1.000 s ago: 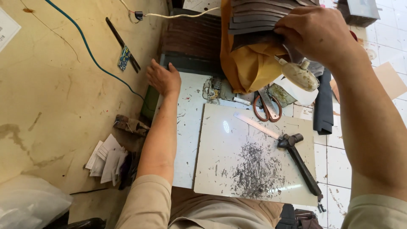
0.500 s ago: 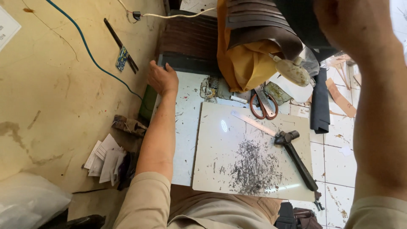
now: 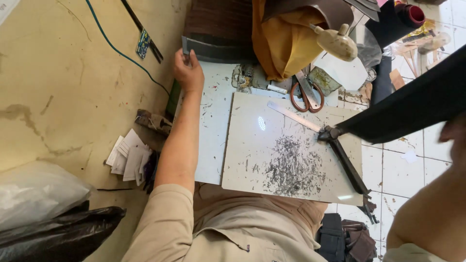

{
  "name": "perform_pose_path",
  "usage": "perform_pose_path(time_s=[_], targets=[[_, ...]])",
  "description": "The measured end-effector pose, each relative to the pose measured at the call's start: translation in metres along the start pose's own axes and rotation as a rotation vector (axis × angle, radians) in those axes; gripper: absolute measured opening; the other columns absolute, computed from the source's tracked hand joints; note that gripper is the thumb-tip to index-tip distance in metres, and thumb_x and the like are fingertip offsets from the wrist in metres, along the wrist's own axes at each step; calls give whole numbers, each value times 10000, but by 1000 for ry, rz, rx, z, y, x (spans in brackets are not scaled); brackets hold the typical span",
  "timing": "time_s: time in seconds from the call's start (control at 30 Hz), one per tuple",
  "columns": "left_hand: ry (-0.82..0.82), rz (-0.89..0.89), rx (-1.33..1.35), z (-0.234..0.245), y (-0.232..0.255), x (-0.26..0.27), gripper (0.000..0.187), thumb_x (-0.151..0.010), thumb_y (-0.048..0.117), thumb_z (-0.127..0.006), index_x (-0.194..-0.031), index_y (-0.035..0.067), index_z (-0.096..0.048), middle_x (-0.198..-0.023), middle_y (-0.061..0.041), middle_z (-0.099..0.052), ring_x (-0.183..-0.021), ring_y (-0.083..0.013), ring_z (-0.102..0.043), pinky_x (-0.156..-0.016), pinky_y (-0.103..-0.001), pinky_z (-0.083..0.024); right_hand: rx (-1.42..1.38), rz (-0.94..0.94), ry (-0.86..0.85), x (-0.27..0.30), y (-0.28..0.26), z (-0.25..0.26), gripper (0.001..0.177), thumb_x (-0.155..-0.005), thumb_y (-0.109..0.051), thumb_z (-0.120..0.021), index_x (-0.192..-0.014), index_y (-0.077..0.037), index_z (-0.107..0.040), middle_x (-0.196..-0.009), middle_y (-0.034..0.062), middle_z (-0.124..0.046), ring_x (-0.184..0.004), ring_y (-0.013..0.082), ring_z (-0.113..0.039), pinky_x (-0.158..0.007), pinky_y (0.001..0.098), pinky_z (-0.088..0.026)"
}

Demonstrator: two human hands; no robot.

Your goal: Measuring, folding, and hammering leather pieces to prepare them for assembly

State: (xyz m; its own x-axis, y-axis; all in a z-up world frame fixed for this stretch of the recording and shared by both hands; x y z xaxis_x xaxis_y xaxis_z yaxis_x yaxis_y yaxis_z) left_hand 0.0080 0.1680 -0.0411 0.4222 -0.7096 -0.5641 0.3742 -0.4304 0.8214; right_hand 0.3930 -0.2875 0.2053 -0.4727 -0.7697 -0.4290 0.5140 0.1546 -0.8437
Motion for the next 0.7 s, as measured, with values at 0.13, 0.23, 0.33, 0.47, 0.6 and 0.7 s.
perform_pose_path(time_s=[0.13,0.23,0.33,0.47,0.6,0.7], targets=[[-26,-58,-10,32,10,18,262,-876,183,-765,-1110,141,-654,-839,-101,-710,-810,-339,-733,-702,-390,-595,-332,-36,55,37,-54,-86,347,-1088,-397,-516,-1126,-51,-513,-888,132,-651,-708,159,-693,-672,229,-598],[-75,-6,-33,70,41,31,458,-915,186,-758,-1321,128,-554,-1081,-144,-636,-1054,-369,-675,-810,-419,-616,-536,52,-29,57,-54,-143,197,-1068,-141,-547,-1051,55,-542,-997,275,-678,-916,314,-739,-857,366,-611],[-341,135,70,111,86,45,365,-1025,229,-669,-1338,88,-546,-1121,-130,-599,-1053,-297,-632,-798,-353,-608,-439,88,-233,83,-41,-178,215,-1056,-108,-520,-997,65,-632,-1061,298,-714,-1049,416,-736,-944,454,-564],[-890,154,322,157,142,79,205,-1045,212,-672,-1181,60,-694,-987,-61,-715,-891,-155,-710,-701,-287,-604,-223,182,-454,116,-41,-207,293,-1057,-168,-512,-1007,19,-732,-1096,220,-759,-1012,391,-751,-895,449,-567],[-1036,-86,220,184,179,96,284,-948,185,-794,-1194,71,-710,-1015,-82,-714,-885,-221,-732,-668,-274,-609,-207,157,-460,119,-29,-216,192,-1032,-73,-567,-987,39,-716,-1028,224,-748,-985,416,-746,-873,480,-570],[-1189,-257,108,194,197,99,319,-968,189,-737,-1250,56,-674,-1076,-117,-692,-932,-275,-719,-761,-379,-609,-185,134,-472,120,-26,-217,154,-1018,-69,-615,-955,33,-711,-933,204,-728,-965,411,-736,-863,498,-569]])
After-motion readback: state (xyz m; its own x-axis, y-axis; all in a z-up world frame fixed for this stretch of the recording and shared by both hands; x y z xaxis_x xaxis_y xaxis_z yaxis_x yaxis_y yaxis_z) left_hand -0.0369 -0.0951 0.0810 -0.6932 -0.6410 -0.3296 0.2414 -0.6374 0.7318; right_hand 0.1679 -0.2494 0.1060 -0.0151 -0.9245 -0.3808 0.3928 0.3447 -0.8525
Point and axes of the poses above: each hand's wrist, its own x-axis away from the middle knuckle, its own z-axis out of the back of the hand, y = z × x, the point moved 1 cm from there along -x, towards the middle knuckle
